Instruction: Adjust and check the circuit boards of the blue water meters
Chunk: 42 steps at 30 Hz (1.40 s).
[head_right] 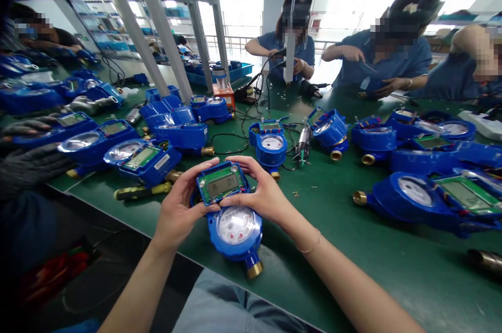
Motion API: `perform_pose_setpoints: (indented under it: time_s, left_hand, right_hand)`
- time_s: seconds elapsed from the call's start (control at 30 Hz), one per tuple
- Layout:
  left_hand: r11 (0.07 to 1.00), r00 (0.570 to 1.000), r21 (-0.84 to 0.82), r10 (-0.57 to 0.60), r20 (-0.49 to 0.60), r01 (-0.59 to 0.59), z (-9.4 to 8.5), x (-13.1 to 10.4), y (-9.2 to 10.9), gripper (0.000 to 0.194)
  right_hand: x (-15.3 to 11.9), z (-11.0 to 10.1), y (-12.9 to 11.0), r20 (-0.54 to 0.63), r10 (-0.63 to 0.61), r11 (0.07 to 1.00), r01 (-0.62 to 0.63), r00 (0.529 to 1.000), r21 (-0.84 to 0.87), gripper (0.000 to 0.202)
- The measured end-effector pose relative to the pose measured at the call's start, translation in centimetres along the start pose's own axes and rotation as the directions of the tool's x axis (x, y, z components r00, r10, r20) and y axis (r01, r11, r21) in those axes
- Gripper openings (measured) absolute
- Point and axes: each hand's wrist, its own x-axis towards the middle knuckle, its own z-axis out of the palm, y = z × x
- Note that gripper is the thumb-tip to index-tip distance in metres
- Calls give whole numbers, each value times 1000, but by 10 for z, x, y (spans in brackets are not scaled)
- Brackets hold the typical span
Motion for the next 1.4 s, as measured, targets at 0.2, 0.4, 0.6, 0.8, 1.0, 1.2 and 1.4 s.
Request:
perform_pose_setpoints:
  time_s: [0.2, 0.4, 0.6, 0.8, 1.0, 1.2, 1.4]
  left_hand:
    - [1000, 1000, -15, -8, -5, 8, 0, 0, 0, 68]
    - [997, 999, -59, -42, -17, 41, 1, -1, 3, 68]
    - [989, 997, -131, -69, -17, 66, 2, -3, 5, 67]
    - [989, 998, -134, -70, -4, 68, 1, -3, 5, 65]
    - [987, 997, -145, -73, 14, 74, 0, -2, 4, 65]
    - [984, 996, -156, -76, 39, 81, -1, -2, 3, 65]
    - [985, 996, -156, -69, 47, 76, -1, -2, 1, 66]
  right_hand:
    - [-1, 3, -6, -49, -15, 999, 13, 999, -47, 69]
    - [-1, 6, -15, -80, 41, 997, -47, 996, -67, 68]
    - [-1, 9, -18, -62, 126, 992, -126, 990, 4, 72]
    - [-4, 11, -18, -62, 128, 992, -126, 990, 25, 72]
    - [-4, 12, -23, -80, 138, 990, -140, 987, -13, 70]
    - [-6, 12, -25, -101, 157, 987, -160, 982, -25, 70]
    - [-6, 11, -24, -103, 128, 991, -132, 986, -33, 68]
